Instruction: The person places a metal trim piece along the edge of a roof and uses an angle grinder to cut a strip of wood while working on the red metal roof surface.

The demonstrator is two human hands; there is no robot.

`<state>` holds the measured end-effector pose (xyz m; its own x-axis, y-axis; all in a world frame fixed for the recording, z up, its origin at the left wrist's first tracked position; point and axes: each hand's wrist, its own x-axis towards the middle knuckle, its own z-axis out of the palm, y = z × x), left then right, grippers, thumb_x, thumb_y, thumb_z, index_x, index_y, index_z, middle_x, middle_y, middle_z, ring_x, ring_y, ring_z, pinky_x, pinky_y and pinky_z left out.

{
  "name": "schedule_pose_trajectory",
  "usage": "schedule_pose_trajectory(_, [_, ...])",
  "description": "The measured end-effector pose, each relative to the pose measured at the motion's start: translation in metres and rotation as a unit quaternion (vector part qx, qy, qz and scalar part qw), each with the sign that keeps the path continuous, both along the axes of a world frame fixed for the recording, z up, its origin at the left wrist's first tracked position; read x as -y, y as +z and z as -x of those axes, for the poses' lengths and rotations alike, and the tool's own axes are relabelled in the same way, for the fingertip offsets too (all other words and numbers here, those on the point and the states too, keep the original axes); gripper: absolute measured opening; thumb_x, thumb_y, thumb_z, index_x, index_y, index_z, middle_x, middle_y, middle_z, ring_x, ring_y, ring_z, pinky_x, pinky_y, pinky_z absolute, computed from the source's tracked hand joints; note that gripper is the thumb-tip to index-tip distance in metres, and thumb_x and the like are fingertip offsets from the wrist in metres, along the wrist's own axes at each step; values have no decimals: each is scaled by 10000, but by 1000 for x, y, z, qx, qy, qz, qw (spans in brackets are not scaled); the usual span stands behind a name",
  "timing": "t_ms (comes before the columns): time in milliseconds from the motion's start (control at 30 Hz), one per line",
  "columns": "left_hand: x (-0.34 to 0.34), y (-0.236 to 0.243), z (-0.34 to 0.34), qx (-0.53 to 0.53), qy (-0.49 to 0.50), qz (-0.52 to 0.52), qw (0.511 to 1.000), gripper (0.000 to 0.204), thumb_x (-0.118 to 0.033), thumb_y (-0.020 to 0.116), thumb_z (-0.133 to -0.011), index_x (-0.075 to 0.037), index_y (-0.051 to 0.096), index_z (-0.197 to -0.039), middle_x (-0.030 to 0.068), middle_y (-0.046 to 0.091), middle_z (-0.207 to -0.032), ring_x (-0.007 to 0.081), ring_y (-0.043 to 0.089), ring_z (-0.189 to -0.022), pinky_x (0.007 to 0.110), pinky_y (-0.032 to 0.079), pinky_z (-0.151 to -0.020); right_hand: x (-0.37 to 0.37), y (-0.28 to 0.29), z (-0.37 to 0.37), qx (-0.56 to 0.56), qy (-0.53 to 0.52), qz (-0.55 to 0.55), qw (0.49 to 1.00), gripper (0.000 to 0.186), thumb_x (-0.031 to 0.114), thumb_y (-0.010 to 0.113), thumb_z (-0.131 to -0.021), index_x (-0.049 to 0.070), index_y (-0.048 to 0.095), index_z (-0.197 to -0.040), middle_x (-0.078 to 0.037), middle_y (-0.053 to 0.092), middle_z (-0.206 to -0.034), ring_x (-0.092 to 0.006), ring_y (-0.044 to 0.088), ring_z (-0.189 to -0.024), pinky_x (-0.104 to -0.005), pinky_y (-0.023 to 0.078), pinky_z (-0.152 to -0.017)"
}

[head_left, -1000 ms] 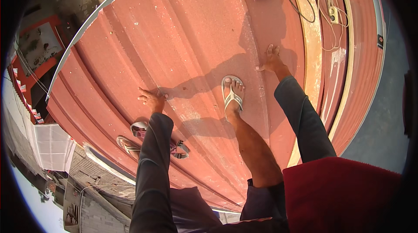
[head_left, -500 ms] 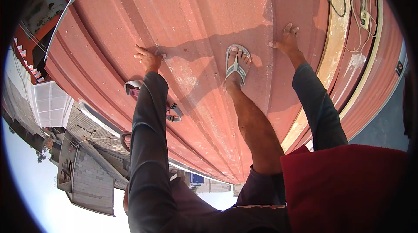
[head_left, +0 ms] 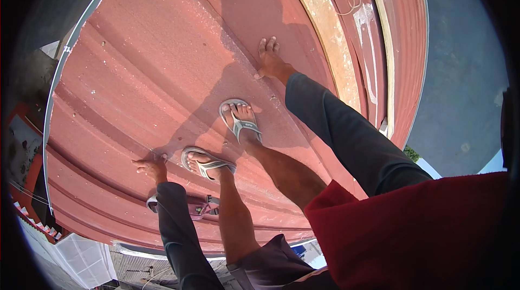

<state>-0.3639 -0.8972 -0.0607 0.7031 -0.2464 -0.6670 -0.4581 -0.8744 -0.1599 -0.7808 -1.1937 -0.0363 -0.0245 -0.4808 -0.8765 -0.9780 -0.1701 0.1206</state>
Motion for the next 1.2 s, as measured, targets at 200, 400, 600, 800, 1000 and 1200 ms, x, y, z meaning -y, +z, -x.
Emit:
schedule_pose_trajectory(200, [2,-9,0,3,-2,-13,1000,1437,-367,914,-631,18,-173,-1487,524,149,-1393,577,456,-1229,489,485,-1004,5,7,3,15,-40,21,999,1330,383,901,-635,-117,14,-1491,-493,0,-1465,-620,159,-1374,-540,313,-1130])
schedule_pose_trajectory(400, [12,0,4,-3,2,-39,999,1437,-377,911,-634,0,-177,-1494,522,161,-1390,578,451,-1232,501,480,-1011,7,11,2,14,-54,5,998,1355,352,905,-633,-102,-40,-1492,-461,-65,-1486,-600,135,-1390,-529,292,-1150])
schedule_pose_trajectory(600, [-18,7,-30,-17,64,20,998,1353,-291,891,-670,-26,-136,-1511,471,242,-1393,566,452,-1234,532,462,-1008,12,17,-19,38,-64,23,997,1266,306,894,-660,-132,36,-1481,-446,-17,-1500,-611,122,-1386,-605,437,-1018])
schedule_pose_trajectory(800, [33,45,39,-20,50,241,969,1002,-169,797,-741,-44,177,-1518,273,405,-1434,443,418,-1310,503,384,-1061,17,20,6,30,-21,-26,999,1298,427,865,-667,-155,28,-1471,-483,-15,-1473,-638,122,-1370,-622,343,-1078])
schedule_pose_trajectory(1000, [113,69,214,-139,42,299,943,842,-226,797,-777,-84,341,-1471,293,573,-1240,383,581,-1146,463,482,-941,48,44,26,172,-97,-105,975,1192,447,816,-727,-154,105,-1472,-408,132,-1517,-486,194,-1436,-492,304,-1141])
schedule_pose_trajectory(1200, [219,118,417,-325,83,255,907,772,-313,784,-789,-76,402,-1417,235,617,-1206,367,580,-1173,432,481,-963,155,70,181,290,-206,-78,931,818,375,755,-833,-91,407,-1408,-297,548,-1327,-330,547,-1252,-369,473,-995])
